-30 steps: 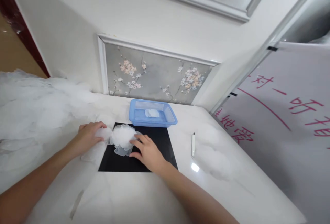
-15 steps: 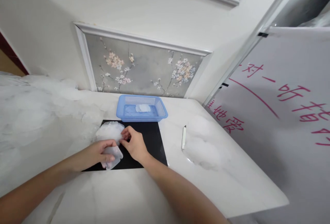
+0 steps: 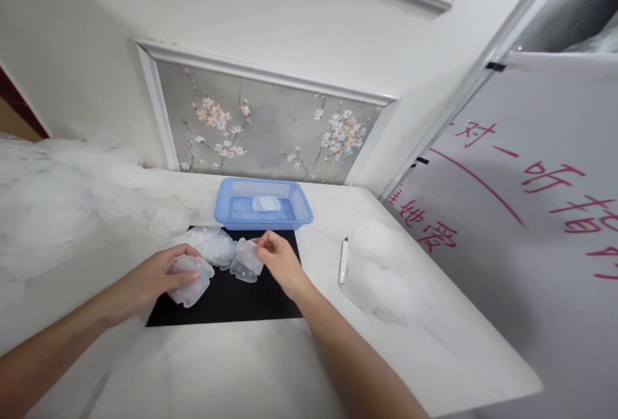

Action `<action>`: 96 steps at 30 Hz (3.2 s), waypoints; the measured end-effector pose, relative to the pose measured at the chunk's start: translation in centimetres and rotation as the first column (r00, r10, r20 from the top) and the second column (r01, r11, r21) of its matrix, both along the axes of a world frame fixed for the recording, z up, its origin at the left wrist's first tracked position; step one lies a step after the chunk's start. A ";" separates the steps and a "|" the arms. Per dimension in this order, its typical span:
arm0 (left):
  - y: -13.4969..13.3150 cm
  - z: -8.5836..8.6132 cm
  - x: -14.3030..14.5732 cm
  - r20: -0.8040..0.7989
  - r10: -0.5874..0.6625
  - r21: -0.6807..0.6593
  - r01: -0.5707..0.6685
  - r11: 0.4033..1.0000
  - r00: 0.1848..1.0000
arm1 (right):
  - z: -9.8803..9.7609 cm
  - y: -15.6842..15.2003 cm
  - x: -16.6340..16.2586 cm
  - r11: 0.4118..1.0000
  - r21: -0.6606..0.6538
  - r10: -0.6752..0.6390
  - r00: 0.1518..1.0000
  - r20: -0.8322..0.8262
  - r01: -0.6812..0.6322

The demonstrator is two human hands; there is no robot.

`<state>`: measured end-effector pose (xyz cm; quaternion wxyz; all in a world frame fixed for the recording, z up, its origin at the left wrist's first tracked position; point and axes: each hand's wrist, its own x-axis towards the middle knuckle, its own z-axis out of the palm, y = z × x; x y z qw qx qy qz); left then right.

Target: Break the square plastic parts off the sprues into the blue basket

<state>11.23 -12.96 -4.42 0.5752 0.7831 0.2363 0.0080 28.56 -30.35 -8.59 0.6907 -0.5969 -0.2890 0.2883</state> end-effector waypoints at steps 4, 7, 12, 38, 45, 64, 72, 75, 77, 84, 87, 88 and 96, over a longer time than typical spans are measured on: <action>-1.6 -0.5 1.1 0.061 -0.010 -0.147 0.019 0.989 0.998 | -0.7 -0.2 -1.1 0.983 0.043 0.180 0.909 -0.376 -0.177; -1.8 -1.5 1.4 0.069 0.042 -0.259 -0.023 0.966 0.997 | -1.1 -1.0 -0.8 0.971 0.032 0.223 0.851 -0.475 -0.237; -1.4 -1.9 1.0 0.091 0.074 -0.483 -0.021 0.876 0.993 | -0.5 -2.6 0.4 0.957 0.048 0.279 0.857 -0.433 -0.287; -0.9 -2.3 1.5 0.214 0.085 -0.755 0.110 0.647 0.973 | -0.8 -3.1 1.6 0.958 0.056 0.275 0.844 -0.461 -0.281; -1.2 -2.2 1.4 0.239 0.025 -0.745 0.166 0.646 0.971 | -0.8 -3.3 1.4 0.970 0.023 0.225 0.865 -0.448 -0.240; -1.3 -2.3 1.1 0.239 -0.148 -0.730 0.278 0.624 0.960 | -0.5 -3.3 1.2 0.974 0.123 0.218 0.935 -0.279 -0.190; -1.2 -3.1 1.2 0.266 -0.058 -0.316 0.144 0.938 0.962 | 0.5 -3.3 0.5 0.958 0.074 0.286 0.899 -0.332 -0.278; -1.3 -3.4 1.3 0.306 -0.081 -0.245 0.160 0.956 0.949 | 0.4 -3.2 0.5 0.948 0.105 0.316 0.875 -0.366 -0.299; -1.4 -3.6 1.3 0.316 -0.096 -0.249 0.180 0.952 0.944 | 0.2 -3.1 0.6 0.938 0.136 0.347 0.855 -0.386 -0.319; -1.5 -3.5 1.2 0.365 -0.084 -0.367 0.226 0.903 0.927 | -0.4 -3.1 0.8 0.939 0.134 0.343 0.853 -0.392 -0.316; -1.1 -3.7 1.2 0.392 -0.093 -0.376 0.252 0.892 0.915 | -0.6 -3.1 1.0 0.960 0.061 0.277 0.907 -0.319 -0.272; -1.1 -3.9 1.3 0.401 -0.100 -0.366 0.259 0.894 0.911 | -0.6 -2.9 0.9 0.965 0.052 0.262 0.916 -0.303 -0.259; -3.0 -4.0 1.7 0.516 -0.283 -0.111 0.392 0.913 0.808 | -0.8 -1.3 -2.4 0.971 -0.046 0.240 0.966 0.097 -0.236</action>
